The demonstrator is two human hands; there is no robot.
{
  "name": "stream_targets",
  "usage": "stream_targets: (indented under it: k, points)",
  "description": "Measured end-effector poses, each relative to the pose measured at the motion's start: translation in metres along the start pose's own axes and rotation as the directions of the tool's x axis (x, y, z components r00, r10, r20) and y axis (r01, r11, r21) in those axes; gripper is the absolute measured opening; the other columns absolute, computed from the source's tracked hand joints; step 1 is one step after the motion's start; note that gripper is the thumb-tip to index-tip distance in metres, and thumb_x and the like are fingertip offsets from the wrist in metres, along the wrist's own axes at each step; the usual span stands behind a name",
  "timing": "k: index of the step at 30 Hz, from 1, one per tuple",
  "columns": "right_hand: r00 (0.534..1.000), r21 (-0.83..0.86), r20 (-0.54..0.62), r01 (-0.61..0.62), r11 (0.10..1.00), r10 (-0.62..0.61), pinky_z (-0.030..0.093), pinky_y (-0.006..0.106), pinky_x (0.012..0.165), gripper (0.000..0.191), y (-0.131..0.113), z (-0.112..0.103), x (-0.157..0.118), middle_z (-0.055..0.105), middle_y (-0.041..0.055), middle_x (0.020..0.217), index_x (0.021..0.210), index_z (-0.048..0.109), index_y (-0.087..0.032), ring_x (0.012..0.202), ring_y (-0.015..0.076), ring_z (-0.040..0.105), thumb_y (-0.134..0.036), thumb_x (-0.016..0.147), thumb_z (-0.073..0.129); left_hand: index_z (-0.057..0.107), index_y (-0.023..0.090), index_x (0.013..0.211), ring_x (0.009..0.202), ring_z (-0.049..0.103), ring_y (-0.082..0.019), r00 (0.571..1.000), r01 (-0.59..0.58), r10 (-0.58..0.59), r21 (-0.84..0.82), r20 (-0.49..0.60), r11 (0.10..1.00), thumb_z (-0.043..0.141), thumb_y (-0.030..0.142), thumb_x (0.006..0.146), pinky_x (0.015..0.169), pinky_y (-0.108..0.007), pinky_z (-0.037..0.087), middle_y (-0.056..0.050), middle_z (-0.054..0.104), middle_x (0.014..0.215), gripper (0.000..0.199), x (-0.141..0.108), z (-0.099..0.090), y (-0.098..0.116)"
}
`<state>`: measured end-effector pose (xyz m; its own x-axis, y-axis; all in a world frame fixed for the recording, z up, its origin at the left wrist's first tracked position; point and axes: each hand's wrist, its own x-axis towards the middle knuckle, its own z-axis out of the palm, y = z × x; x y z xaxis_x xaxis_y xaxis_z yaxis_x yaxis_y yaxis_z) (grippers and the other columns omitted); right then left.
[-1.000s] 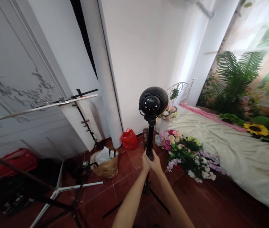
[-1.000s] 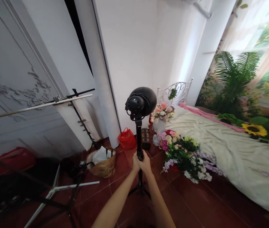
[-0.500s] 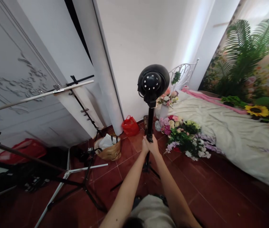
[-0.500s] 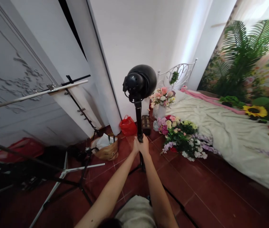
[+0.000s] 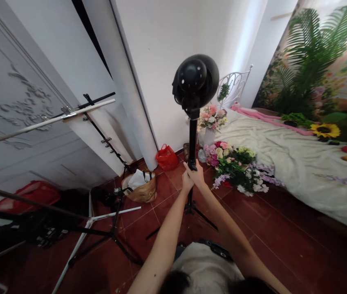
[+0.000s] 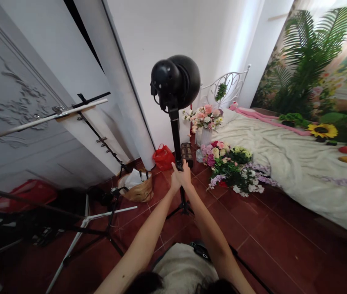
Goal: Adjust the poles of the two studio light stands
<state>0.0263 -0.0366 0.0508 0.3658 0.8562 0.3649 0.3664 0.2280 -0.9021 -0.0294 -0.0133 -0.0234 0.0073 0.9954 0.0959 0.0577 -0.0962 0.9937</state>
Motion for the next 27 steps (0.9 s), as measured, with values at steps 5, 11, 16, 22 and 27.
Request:
stream_targets:
  k: [5, 11, 16, 22, 27]
  points:
    - [0.990, 0.044, -0.043, 0.136, 0.990, -0.135, 0.045, 0.028, 0.065, 0.036, -0.046, -0.013, 0.030, 0.061, 0.0015, 0.075, 0.089, 0.052, -0.018, 0.065, 0.0153, 0.055, -0.051, 0.075, 0.055, 0.063, 0.014, 0.093, 0.082, 0.062, -0.021, 0.993, -0.114, 0.115, 0.090, -0.005, 0.989, 0.063, 0.023, 0.068, 0.074, -0.029, 0.047, -0.011, 0.068, 0.090, 0.027, -0.005, 0.001, 0.005]
    - [0.967, 0.081, 0.120, 0.217, 0.973, -0.226, 0.047, 0.030, 0.066, 0.037, -0.078, -0.035, 0.067, 0.062, 0.0014, 0.072, 0.084, 0.055, -0.017, 0.065, 0.0158, 0.057, -0.052, 0.073, 0.058, 0.063, 0.017, 0.088, 0.078, 0.063, -0.019, 0.985, -0.168, 0.174, 0.161, -0.023, 0.973, 0.061, 0.041, 0.074, 0.074, -0.028, 0.047, -0.008, 0.067, 0.082, 0.028, -0.012, 0.001, 0.013]
    - [0.936, 0.043, 0.218, 0.274, 0.961, -0.277, 0.047, 0.032, 0.070, 0.035, -0.102, -0.048, 0.083, 0.062, 0.0014, 0.067, 0.077, 0.056, -0.018, 0.067, 0.0179, 0.059, -0.053, 0.074, 0.057, 0.063, 0.017, 0.083, 0.073, 0.060, -0.018, 0.986, -0.144, 0.153, 0.136, -0.059, 0.980, 0.060, 0.047, 0.073, 0.069, -0.026, 0.046, -0.005, 0.065, 0.075, 0.032, -0.013, 0.002, 0.007]
    - [0.937, 0.003, 0.050, 0.346, 0.938, -0.346, 0.046, 0.031, 0.067, 0.037, -0.134, -0.051, 0.083, 0.058, 0.0012, 0.070, 0.082, 0.054, -0.019, 0.067, 0.0173, 0.056, -0.055, 0.075, 0.055, 0.060, 0.015, 0.067, 0.060, 0.053, -0.015, 0.997, -0.064, 0.070, 0.113, -0.044, 0.991, 0.061, 0.051, 0.070, 0.058, -0.023, 0.042, -0.001, 0.057, 0.060, 0.036, -0.005, 0.007, 0.001]
    - [0.936, -0.005, 0.042, 0.349, 0.937, -0.348, 0.046, 0.031, 0.067, 0.041, -0.140, -0.052, 0.080, 0.056, 0.0000, 0.072, 0.090, 0.051, -0.019, 0.066, 0.0164, 0.053, -0.058, 0.075, 0.054, 0.057, 0.015, 0.059, 0.055, 0.051, -0.014, 0.997, 0.007, 0.000, 0.083, -0.082, 0.996, 0.062, 0.050, 0.068, 0.053, -0.023, 0.038, -0.001, 0.053, 0.054, 0.037, 0.002, 0.013, -0.003]
